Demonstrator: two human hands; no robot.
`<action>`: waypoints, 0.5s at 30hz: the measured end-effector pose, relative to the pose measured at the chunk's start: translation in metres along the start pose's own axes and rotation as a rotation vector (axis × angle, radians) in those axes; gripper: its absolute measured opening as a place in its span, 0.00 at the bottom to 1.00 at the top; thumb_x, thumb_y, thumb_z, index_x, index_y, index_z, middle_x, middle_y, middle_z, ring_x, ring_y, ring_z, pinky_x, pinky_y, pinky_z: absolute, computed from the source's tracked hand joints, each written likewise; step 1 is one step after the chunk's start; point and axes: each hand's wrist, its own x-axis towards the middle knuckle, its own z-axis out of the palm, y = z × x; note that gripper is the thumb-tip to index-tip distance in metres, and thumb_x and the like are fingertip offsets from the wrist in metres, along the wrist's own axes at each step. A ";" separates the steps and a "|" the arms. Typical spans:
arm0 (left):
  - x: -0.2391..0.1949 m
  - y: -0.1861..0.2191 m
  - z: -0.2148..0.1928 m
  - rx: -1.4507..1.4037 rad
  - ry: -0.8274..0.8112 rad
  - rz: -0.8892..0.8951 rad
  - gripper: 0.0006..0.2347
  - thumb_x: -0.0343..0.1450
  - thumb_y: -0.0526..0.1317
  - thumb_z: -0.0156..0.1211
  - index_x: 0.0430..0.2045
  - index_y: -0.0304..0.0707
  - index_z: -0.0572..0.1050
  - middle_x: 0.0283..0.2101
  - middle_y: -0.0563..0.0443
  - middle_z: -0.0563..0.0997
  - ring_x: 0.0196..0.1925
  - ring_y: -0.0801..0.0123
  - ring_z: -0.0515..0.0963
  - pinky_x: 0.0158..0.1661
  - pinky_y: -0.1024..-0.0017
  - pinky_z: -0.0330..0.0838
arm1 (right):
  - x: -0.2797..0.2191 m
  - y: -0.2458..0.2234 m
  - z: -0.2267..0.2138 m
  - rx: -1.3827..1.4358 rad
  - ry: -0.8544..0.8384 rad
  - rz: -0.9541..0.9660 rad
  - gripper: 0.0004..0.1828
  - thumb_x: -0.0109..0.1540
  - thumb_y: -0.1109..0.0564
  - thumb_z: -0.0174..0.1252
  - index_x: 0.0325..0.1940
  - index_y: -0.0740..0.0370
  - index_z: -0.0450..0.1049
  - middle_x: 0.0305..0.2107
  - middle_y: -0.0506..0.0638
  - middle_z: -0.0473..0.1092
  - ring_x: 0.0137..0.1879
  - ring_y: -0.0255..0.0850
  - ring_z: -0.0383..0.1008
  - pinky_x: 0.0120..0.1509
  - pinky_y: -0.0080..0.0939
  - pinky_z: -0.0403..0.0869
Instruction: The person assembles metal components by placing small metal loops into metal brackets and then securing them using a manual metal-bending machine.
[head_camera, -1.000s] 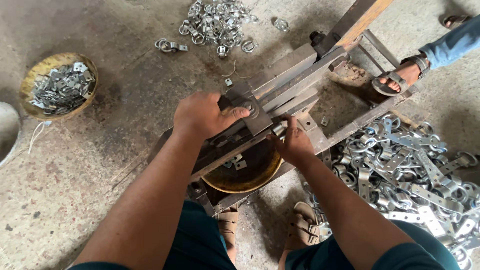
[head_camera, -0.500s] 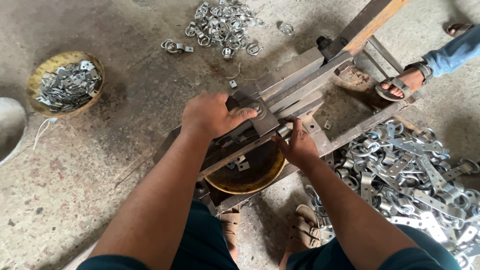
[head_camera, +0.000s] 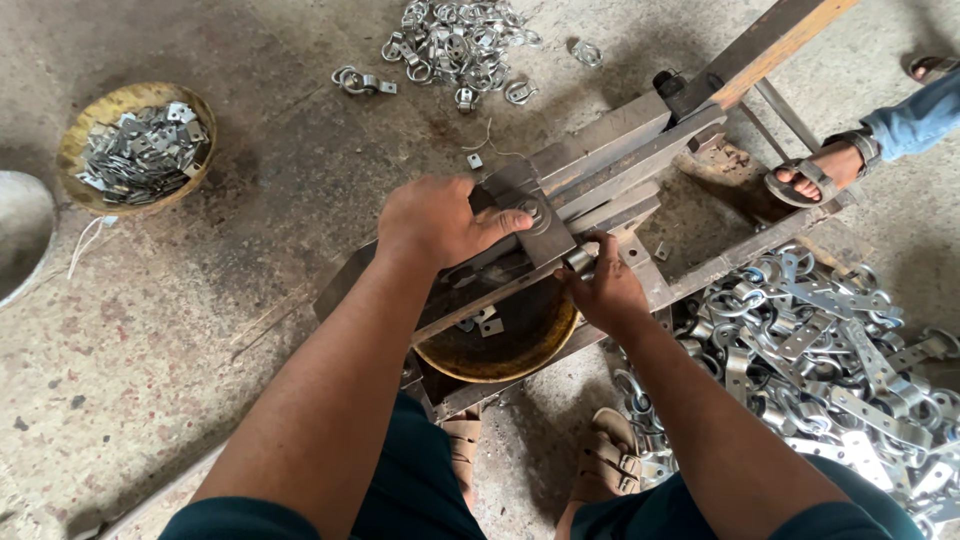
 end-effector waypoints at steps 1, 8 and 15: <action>-0.001 0.001 0.000 -0.003 -0.002 0.001 0.41 0.54 0.82 0.51 0.39 0.45 0.83 0.41 0.40 0.84 0.48 0.46 0.82 0.48 0.51 0.76 | -0.001 0.002 0.000 -0.002 -0.001 0.002 0.41 0.61 0.41 0.65 0.70 0.57 0.52 0.40 0.69 0.77 0.50 0.60 0.80 0.55 0.55 0.76; 0.002 0.006 -0.005 0.070 -0.145 -0.079 0.43 0.52 0.83 0.47 0.41 0.45 0.81 0.39 0.47 0.85 0.47 0.56 0.84 0.48 0.54 0.78 | 0.007 0.008 0.004 0.021 -0.102 0.046 0.41 0.62 0.41 0.61 0.70 0.54 0.48 0.45 0.69 0.76 0.50 0.59 0.81 0.56 0.53 0.79; 0.002 0.002 -0.004 0.096 -0.090 -0.035 0.45 0.54 0.84 0.47 0.41 0.42 0.81 0.40 0.44 0.83 0.49 0.53 0.83 0.48 0.52 0.77 | 0.005 0.002 -0.028 -0.102 -0.338 0.275 0.41 0.63 0.41 0.58 0.74 0.50 0.46 0.46 0.66 0.76 0.44 0.57 0.83 0.52 0.52 0.84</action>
